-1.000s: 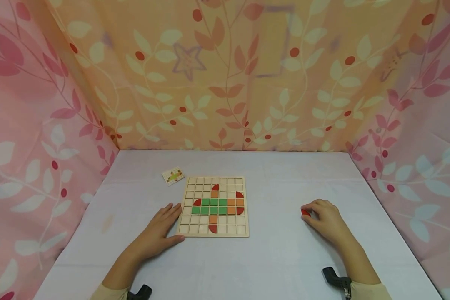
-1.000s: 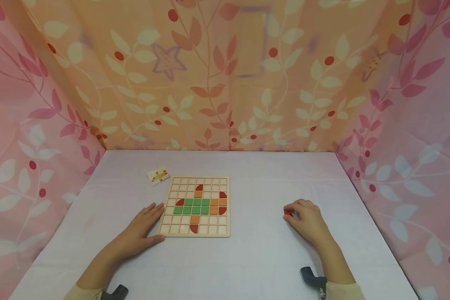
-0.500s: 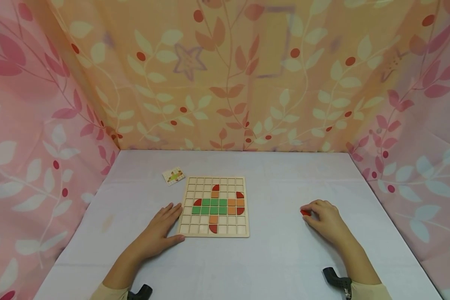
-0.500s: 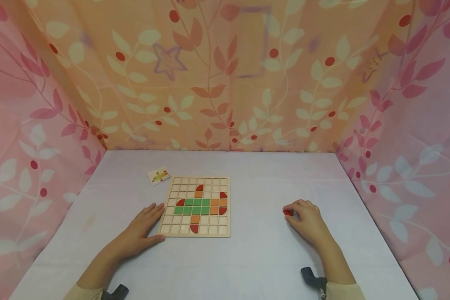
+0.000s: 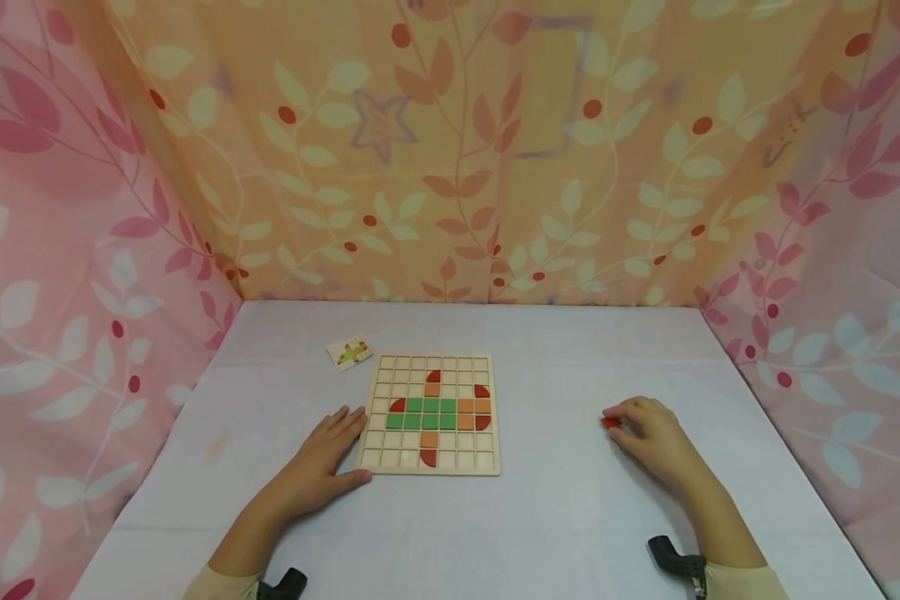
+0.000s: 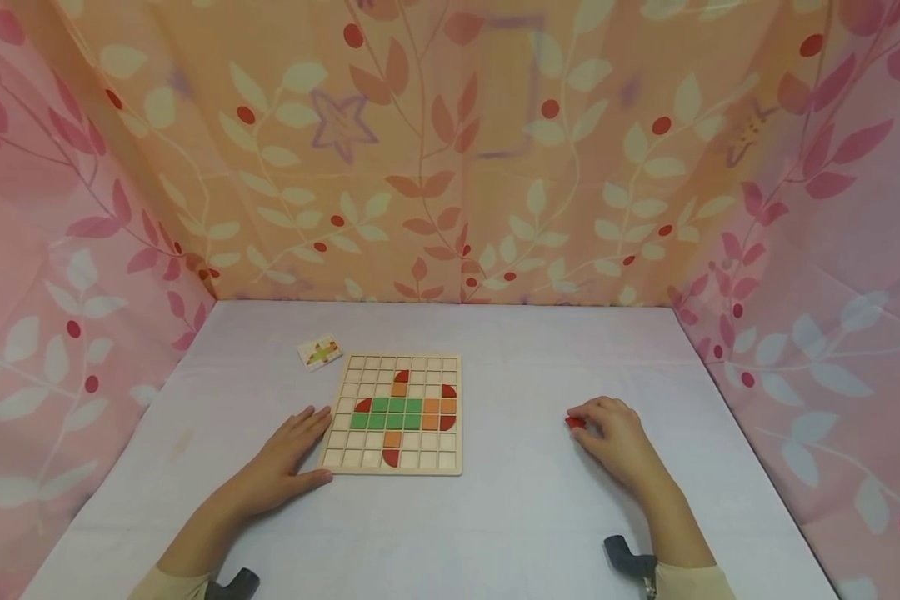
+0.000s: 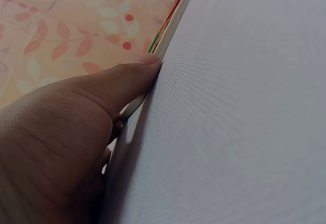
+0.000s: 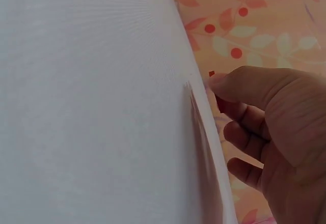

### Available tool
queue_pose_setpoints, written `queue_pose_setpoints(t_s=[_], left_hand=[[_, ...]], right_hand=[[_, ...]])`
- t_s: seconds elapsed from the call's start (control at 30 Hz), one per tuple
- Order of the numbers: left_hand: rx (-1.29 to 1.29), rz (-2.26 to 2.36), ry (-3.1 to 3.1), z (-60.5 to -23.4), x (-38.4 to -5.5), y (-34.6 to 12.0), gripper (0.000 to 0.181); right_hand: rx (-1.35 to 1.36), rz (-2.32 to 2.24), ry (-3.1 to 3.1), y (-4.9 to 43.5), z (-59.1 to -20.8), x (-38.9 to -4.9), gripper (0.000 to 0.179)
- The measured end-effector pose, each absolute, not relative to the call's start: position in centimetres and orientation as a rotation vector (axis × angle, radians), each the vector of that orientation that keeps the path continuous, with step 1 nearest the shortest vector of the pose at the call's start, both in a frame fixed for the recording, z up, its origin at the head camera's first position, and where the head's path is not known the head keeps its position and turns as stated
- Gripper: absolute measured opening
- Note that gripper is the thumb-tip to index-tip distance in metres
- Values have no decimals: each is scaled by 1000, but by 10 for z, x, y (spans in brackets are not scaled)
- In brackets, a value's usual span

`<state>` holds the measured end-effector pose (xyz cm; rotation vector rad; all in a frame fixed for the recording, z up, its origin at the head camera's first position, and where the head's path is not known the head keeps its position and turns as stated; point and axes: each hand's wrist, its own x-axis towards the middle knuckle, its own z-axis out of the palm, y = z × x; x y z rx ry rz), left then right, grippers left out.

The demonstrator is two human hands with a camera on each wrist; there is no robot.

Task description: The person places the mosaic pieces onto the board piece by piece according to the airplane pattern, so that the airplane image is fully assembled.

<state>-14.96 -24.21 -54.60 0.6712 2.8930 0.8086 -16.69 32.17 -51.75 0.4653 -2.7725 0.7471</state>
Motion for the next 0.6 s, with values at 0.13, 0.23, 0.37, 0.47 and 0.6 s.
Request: queue_pose_setpoints(t_s=[0.13,0.23,0.37,0.47,0.6], left_hand=[[675,806,2893,-545,-150,-241,94],[669,808,2889,-544,-149,-240,94],[660,808,2886,-544,-149,-240,94],[662,810,2887,-544,-149,-240,94],[661,815,2893,-544,-148,-241,94]], right_hand=[[510,749,-2741,318,-509,-168,31],[564,732,-2710,315,-503,-170,33],[628,715,-2684,311,-497,-173,33],[659,723,-2695,307,-491,-175,33],[688,753,-2715,298,-479,-181,32]])
